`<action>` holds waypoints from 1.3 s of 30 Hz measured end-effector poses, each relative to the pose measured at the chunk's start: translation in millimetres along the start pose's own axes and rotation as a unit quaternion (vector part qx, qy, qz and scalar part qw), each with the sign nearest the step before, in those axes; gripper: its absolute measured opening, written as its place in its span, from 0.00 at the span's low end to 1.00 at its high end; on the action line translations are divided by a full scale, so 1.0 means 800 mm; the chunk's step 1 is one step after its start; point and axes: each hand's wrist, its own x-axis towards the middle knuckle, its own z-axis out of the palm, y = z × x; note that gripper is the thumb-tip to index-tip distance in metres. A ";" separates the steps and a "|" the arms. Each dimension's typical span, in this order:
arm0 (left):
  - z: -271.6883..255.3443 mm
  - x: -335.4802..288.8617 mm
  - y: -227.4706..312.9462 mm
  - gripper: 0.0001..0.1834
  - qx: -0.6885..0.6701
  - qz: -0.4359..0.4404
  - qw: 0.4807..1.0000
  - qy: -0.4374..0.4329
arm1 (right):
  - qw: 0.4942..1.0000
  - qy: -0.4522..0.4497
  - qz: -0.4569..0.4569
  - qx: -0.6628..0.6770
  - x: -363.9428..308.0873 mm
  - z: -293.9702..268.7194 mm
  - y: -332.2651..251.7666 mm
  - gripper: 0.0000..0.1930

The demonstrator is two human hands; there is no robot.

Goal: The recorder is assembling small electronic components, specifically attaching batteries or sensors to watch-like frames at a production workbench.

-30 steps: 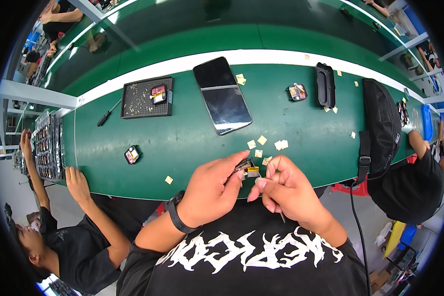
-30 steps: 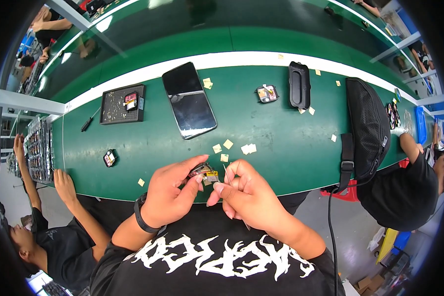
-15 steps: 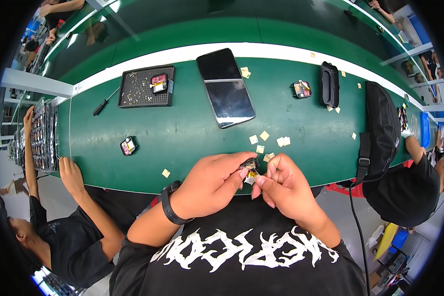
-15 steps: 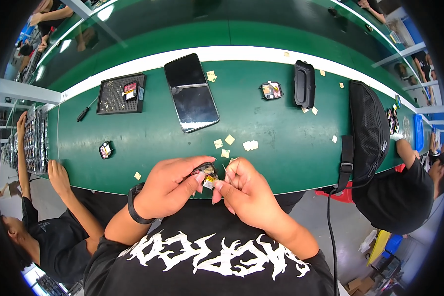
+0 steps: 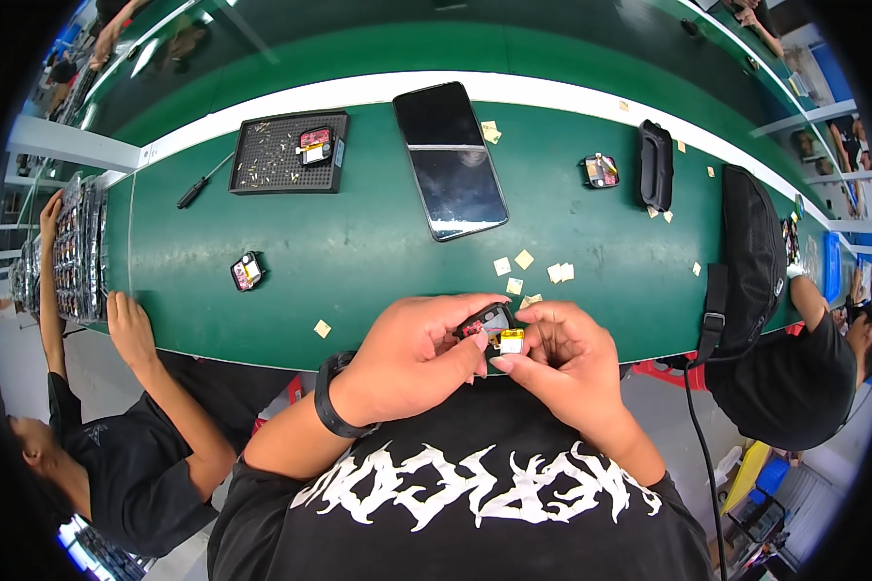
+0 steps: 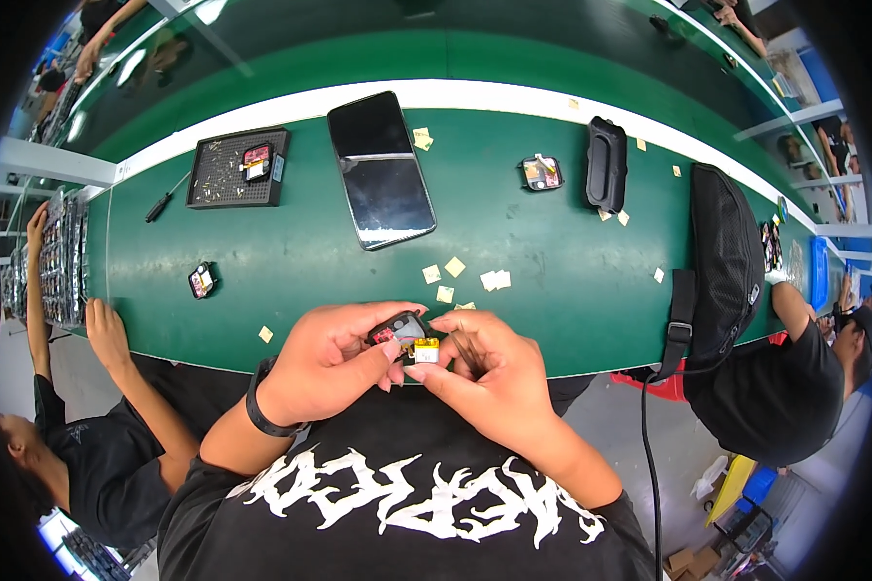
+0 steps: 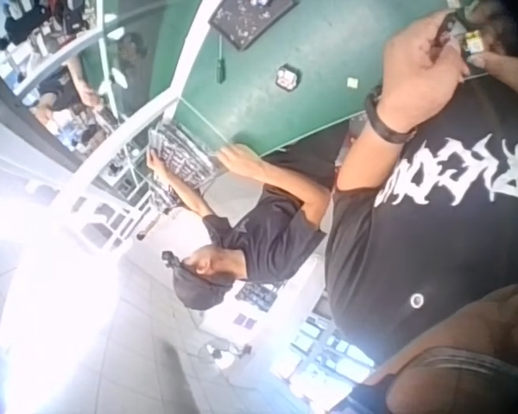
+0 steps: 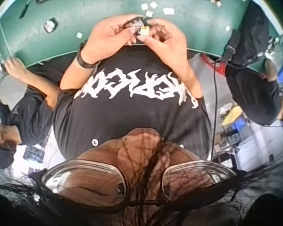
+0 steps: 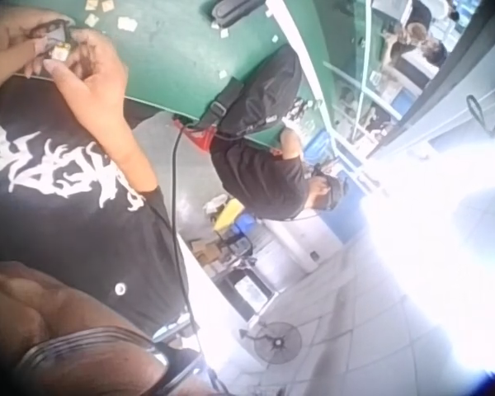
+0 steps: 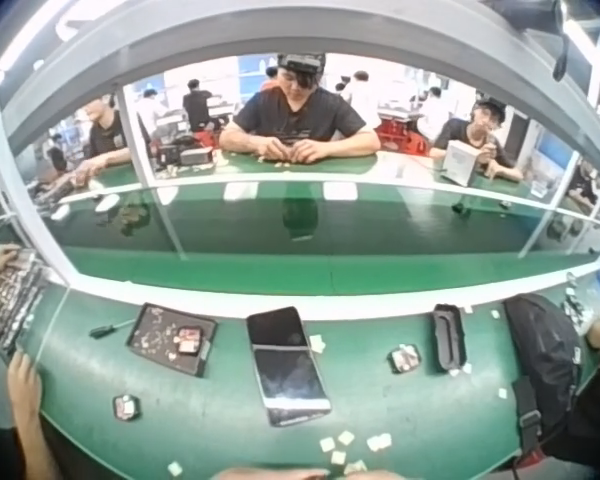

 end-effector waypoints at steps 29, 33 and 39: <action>0.002 0.008 -0.016 0.28 0.049 0.091 0.994 -0.047 | 0.993 0.084 -0.006 -0.078 0.008 0.006 0.007 0.08; -0.003 0.004 -0.012 0.27 0.063 0.102 0.991 -0.061 | 0.979 0.095 0.070 0.167 0.020 0.014 -0.001 0.12; -0.009 0.000 -0.006 0.26 -0.020 0.044 0.997 -0.068 | 0.979 0.040 0.127 0.155 0.027 0.015 -0.011 0.10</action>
